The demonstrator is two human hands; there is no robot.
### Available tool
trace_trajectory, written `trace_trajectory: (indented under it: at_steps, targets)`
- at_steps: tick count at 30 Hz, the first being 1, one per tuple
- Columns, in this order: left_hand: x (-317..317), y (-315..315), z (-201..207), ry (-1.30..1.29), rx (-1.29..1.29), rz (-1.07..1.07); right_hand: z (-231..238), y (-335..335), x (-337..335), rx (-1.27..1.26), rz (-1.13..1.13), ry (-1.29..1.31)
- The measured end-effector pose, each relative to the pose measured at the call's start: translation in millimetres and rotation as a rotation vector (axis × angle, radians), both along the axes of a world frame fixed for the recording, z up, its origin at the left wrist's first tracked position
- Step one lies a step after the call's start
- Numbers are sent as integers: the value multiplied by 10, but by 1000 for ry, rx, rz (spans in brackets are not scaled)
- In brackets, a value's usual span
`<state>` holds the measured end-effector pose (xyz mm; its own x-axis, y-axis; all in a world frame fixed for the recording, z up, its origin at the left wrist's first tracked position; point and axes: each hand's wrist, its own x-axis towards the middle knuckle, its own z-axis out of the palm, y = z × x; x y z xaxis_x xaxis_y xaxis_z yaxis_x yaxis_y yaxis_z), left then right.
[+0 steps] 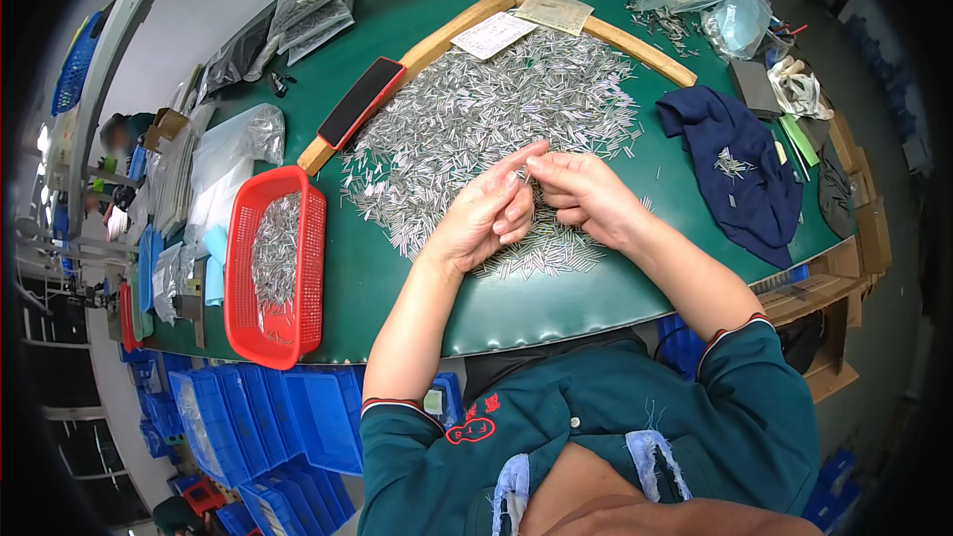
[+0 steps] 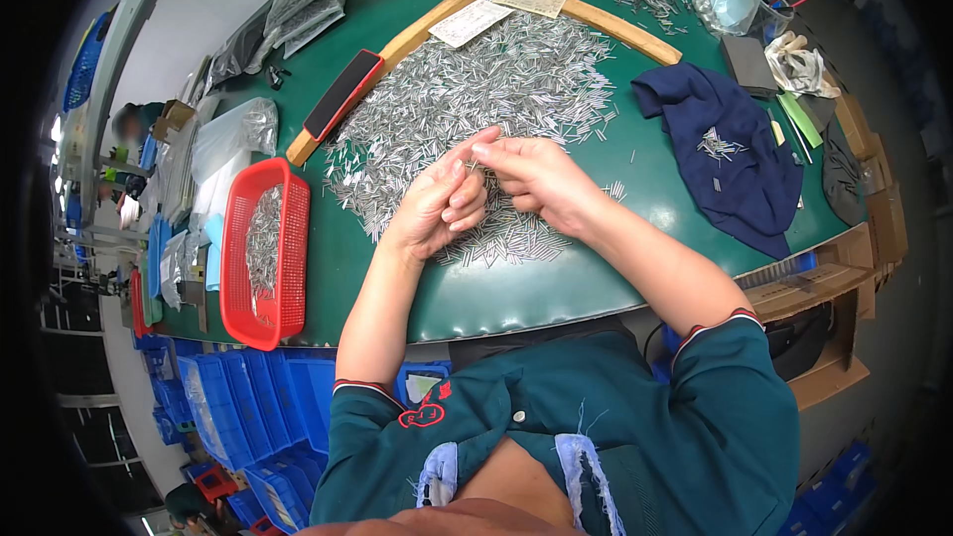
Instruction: The person sorts tiny metal components by hand on a green work table surface, placing them into plastic bins and a sorting tray.
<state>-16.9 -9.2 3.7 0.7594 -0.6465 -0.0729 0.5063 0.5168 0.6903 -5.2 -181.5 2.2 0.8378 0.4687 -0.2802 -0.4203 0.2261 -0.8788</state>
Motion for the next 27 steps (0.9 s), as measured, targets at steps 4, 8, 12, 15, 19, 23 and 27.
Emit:
trace_trajectory:
  at_steps: [4, 8, 12, 15, 19, 23, 27]
  targets:
    - [91, 74, -109, -81, 228, 137, -105, -88, 117, 597, 126, 515]
    - [68, 60, -95, -1206, 1388, 545, -68, -110, 169, 868, 114, 586]
    - [59, 68, -117, -1258, 1613, 466, 27, -130, 170, 683, -192, 410]
    - [62, 15, -132, -1256, 1727, 455, -13, -168, 203, 760, -242, 443]
    - [130, -90, -164, -1263, 1757, 490, -57, -179, 216, 887, -171, 477]
    - [153, -119, -220, -1372, 1766, 568, -102, -190, 221, 866, -126, 448]
    - [165, -92, -243, -1431, 1728, 581, -43, -179, 198, 797, -142, 438]
